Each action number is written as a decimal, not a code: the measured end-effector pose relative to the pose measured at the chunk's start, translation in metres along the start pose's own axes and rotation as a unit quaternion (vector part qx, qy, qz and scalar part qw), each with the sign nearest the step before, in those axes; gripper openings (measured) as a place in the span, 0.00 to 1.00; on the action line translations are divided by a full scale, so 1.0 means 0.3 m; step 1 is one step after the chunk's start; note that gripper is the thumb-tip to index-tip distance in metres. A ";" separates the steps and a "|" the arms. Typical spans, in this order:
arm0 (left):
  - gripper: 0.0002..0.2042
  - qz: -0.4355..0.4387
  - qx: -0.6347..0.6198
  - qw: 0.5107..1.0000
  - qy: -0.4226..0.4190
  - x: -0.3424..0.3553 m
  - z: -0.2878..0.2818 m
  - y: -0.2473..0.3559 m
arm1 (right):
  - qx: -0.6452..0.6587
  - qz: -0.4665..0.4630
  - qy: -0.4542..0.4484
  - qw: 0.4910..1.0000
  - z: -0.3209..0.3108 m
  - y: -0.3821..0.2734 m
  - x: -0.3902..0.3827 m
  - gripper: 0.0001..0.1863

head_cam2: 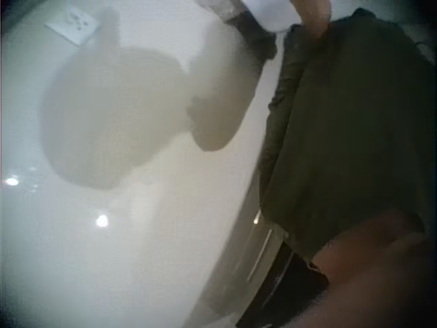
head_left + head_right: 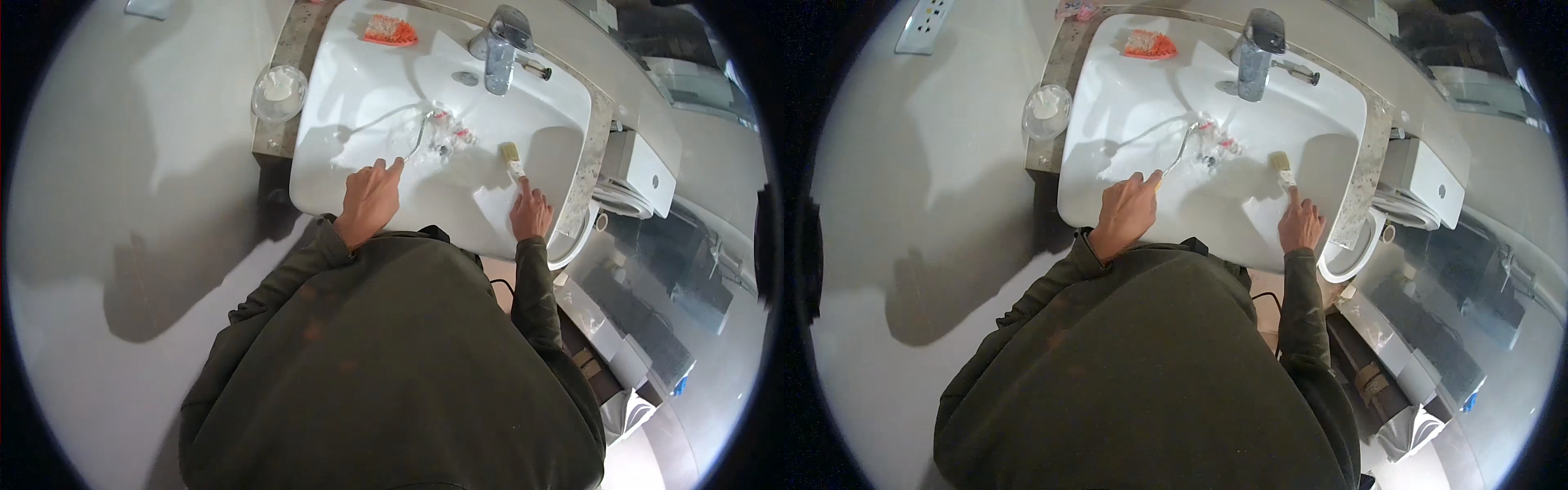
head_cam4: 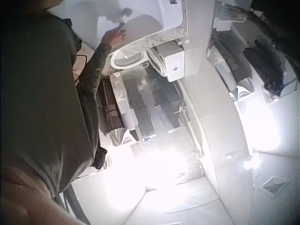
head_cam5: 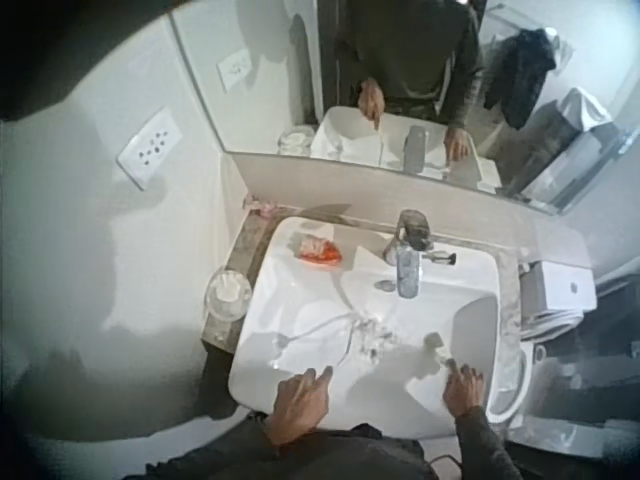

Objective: The person washes a paint roller and a paint brush in a bathroom sink, using water to rinse away white paint residue from the tools.

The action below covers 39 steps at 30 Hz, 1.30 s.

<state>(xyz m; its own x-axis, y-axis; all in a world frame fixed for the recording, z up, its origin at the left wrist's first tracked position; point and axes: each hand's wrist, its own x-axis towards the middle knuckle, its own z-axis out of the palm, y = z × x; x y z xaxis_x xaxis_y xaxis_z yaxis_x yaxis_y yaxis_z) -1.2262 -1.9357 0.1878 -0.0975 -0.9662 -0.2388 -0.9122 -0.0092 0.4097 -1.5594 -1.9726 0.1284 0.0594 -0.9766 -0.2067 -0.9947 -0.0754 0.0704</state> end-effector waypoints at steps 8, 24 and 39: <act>0.18 0.050 -0.022 0.998 0.022 -0.037 0.036 -0.032 | 0.323 -0.142 0.074 0.933 0.054 -0.238 0.180 0.33; 0.19 0.008 0.006 0.999 0.050 -0.005 0.083 -0.129 | 0.336 -0.065 0.145 0.929 -0.081 -0.068 0.392 0.18; 0.12 0.363 -0.428 0.823 0.092 0.121 -0.173 0.833 | 0.182 0.171 0.157 0.956 -0.494 0.194 0.567 0.18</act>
<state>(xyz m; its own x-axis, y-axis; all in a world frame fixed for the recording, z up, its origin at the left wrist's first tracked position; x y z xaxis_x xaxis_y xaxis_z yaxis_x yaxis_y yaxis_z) -1.4372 -1.9865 0.3271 -0.3595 -0.8187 0.4478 -0.0186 0.4861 0.8737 -1.5946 -2.1730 0.2418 -0.3089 -0.9481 0.0747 -0.9205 0.2784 -0.2741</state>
